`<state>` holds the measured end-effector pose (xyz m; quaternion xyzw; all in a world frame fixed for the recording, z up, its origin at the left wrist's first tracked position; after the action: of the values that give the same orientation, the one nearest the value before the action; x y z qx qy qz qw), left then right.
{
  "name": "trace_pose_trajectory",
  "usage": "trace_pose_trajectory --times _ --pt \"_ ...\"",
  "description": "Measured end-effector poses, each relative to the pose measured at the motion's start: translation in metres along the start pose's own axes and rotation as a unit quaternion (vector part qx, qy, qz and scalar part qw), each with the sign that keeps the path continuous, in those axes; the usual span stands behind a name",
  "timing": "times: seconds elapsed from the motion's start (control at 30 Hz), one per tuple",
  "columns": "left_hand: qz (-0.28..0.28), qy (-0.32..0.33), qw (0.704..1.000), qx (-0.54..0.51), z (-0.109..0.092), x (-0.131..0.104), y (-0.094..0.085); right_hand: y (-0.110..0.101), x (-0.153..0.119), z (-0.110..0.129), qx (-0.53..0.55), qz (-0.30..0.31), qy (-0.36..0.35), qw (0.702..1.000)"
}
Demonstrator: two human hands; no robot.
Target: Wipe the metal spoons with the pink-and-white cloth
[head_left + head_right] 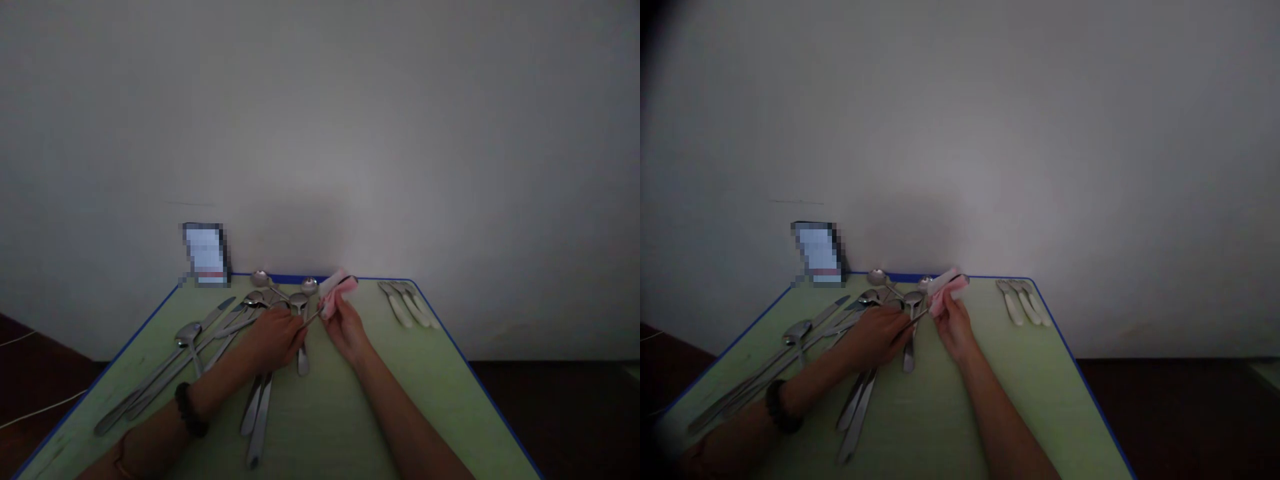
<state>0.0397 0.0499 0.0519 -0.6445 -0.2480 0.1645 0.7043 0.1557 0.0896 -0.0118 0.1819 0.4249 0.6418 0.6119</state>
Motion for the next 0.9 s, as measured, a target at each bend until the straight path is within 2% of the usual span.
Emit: trace_pose_trajectory --times 0.2,0.37,0.53,0.67,0.8,0.9 --pt "0.024 -0.019 0.999 -0.034 -0.001 -0.005 0.022 0.008 0.000 -0.004 -0.043 0.019 0.014 0.999" --pt "0.037 -0.026 0.997 -0.063 -0.004 -0.004 0.024 0.007 -0.003 -0.006 -0.071 -0.005 -0.010 0.997" --pt "0.032 -0.039 0.995 -0.085 -0.002 -0.007 0.026 0.000 0.000 -0.012 -0.128 0.003 -0.024 0.991" --pt "-0.002 -0.055 0.996 -0.070 0.000 -0.010 0.028 -0.003 0.002 -0.012 -0.124 0.002 -0.026 0.992" --pt "-0.062 -0.044 0.992 -0.100 -0.002 -0.012 0.029 0.002 0.002 -0.008 -0.021 0.017 -0.012 1.000" --pt "-0.097 -0.043 0.984 -0.141 -0.001 -0.014 0.030 0.003 0.002 -0.004 0.018 0.013 -0.005 1.000"
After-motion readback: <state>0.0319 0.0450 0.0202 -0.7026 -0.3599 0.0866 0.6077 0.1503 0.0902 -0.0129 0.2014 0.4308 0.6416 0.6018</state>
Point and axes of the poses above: each hand's wrist, its own x-axis towards the middle knuckle, its own y-axis out of the palm, z = x × y, the point moved 7 cm from there along x, towards the middle knuckle, and after that the axes turned 13 degrees about y, right-handed, at the moved point
